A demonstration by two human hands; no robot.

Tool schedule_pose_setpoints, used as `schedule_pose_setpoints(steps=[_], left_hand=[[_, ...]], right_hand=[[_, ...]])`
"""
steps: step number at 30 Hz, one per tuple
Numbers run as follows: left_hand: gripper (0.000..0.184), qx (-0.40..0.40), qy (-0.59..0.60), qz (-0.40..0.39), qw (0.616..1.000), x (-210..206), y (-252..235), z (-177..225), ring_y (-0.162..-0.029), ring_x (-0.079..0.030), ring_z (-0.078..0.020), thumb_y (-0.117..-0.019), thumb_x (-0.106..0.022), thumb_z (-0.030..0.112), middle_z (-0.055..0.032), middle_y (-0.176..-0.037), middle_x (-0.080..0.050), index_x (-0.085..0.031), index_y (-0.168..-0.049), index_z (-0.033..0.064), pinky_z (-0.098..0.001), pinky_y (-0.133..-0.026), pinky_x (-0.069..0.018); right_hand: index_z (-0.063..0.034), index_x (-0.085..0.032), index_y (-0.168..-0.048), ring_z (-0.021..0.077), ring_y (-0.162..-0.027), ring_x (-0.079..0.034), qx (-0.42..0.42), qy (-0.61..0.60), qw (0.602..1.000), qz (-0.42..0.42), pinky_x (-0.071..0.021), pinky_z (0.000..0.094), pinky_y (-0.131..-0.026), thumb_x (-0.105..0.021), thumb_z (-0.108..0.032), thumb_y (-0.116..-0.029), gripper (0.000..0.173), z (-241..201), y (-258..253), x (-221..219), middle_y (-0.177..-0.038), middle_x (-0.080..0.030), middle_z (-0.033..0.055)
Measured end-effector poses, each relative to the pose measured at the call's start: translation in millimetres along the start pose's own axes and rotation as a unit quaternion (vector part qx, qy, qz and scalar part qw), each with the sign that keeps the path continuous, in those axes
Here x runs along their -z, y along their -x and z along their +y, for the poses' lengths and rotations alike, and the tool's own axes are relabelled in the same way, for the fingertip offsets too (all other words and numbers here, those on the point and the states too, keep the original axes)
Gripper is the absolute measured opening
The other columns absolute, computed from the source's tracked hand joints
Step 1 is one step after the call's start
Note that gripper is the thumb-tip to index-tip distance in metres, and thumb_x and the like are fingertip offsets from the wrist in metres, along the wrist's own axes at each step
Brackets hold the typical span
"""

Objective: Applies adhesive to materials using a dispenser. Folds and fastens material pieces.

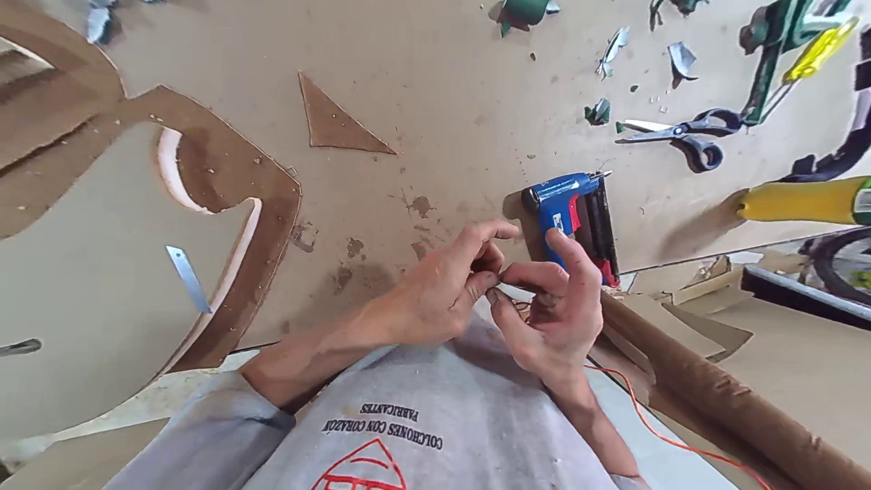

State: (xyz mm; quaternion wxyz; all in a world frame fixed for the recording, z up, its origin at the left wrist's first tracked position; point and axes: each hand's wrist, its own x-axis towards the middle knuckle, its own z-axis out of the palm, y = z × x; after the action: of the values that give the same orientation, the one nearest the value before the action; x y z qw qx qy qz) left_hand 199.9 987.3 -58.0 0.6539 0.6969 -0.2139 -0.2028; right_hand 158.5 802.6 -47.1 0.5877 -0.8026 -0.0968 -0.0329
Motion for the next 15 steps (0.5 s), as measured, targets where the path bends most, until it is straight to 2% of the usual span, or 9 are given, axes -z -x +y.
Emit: schedule_pose_setpoints(steps=[2, 4, 7, 10, 12, 13, 15], left_hand=[[0.039, 0.025, -0.008, 0.007, 1.0, -1.8, -3.0, -3.1, -0.094, -0.064, -0.0067, -0.1052, -0.05, 0.009, -0.0043, -0.102, -0.064, -0.044, -0.143, -0.0015, -0.0233, -0.086, -0.0569], [0.04, 0.042, -0.024, 0.033, 0.998, -3.2, -6.1, -12.8, -0.094, -0.066, -0.0082, -0.1039, -0.052, 0.009, -0.0044, -0.102, -0.065, -0.046, -0.142, 0.0004, -0.0262, -0.087, -0.058], [0.044, 0.066, -0.071, 0.087, 0.991, -1.6, -13.0, -41.6, -0.088, -0.067, -0.0097, -0.1005, -0.06, 0.009, -0.0027, -0.098, -0.067, -0.046, -0.142, 0.0046, -0.0294, -0.081, -0.0599], [0.051, 0.105, -0.076, 0.131, 0.983, 1.3, -16.2, -74.1, -0.083, -0.068, -0.0099, -0.1, -0.062, 0.009, -0.0019, -0.097, -0.069, -0.044, -0.148, 0.0077, -0.0291, -0.076, -0.0604], [0.054, 0.111, -0.07, 0.128, 0.983, 4.0, -12.3, -87.4, -0.088, -0.069, -0.0099, -0.1015, -0.056, 0.01, -0.002, -0.105, -0.072, -0.039, -0.153, 0.0088, -0.0298, -0.079, -0.0603], [0.057, 0.11, -0.08, 0.12, 0.983, 4.0, -9.1, -90.2, -0.093, -0.07, -0.0098, -0.099, -0.055, 0.011, -0.0015, -0.109, -0.072, -0.038, -0.154, 0.0086, -0.0309, -0.082, -0.0603], [0.066, 0.105, -0.137, 0.112, 0.979, -0.7, -3.7, -91.6, -0.104, -0.068, -0.0125, -0.0904, -0.064, 0.01, -0.0027, -0.115, -0.071, -0.041, -0.152, 0.0067, -0.0363, -0.092, -0.0594]], right_hand=[[-0.007, -0.041, -0.146, 0.0093, -0.09, -0.071, -0.003, -0.01, 1.0, 0.001, -0.0616, 0.0266, -0.081, -0.072, -0.003, -0.0854, 0.068, 8.5, -1.9, -1.3, -0.098, -0.074, 0.0021], [-0.003, -0.042, -0.146, 0.0114, -0.087, -0.071, -0.024, -0.024, 0.999, -0.005, -0.0614, 0.0294, -0.078, -0.072, -0.003, -0.0863, 0.066, 22.1, -7.2, -3.7, -0.096, -0.073, 0.004], [-0.0019, -0.044, -0.148, 0.0144, -0.079, -0.07, -0.086, -0.042, 0.995, -0.004, -0.0617, 0.0336, -0.07, -0.071, -0.001, -0.0847, 0.069, 55.8, -18.5, -18.0, -0.091, -0.072, 0.0047], [-0.0047, -0.045, -0.151, 0.012, -0.071, -0.066, -0.133, -0.073, 0.988, -0.001, -0.0585, 0.0305, -0.062, -0.069, -0.001, -0.0814, 0.073, 90.2, -25.7, -35.9, -0.085, -0.07, 0.0021], [-0.0059, -0.046, -0.152, 0.0114, -0.07, -0.065, -0.147, -0.092, 0.985, -0.001, -0.0574, 0.0297, -0.062, -0.069, -0.001, -0.081, 0.075, 104.8, -27.1, -41.6, -0.084, -0.069, 0.0019], [-0.0057, -0.046, -0.152, 0.0114, -0.071, -0.065, -0.15, -0.097, 0.984, 0.002, -0.0575, 0.03, -0.063, -0.069, -0.001, -0.0806, 0.075, 109.2, -27.0, -42.0, -0.083, -0.069, 0.0019], [-0.0048, -0.046, -0.152, 0.0119, -0.071, -0.064, -0.154, -0.109, 0.982, 0.007, -0.0578, 0.0311, -0.066, -0.069, 0.0, -0.0803, 0.075, 113.1, -26.2, -40.6, -0.083, -0.068, 0.0023]])
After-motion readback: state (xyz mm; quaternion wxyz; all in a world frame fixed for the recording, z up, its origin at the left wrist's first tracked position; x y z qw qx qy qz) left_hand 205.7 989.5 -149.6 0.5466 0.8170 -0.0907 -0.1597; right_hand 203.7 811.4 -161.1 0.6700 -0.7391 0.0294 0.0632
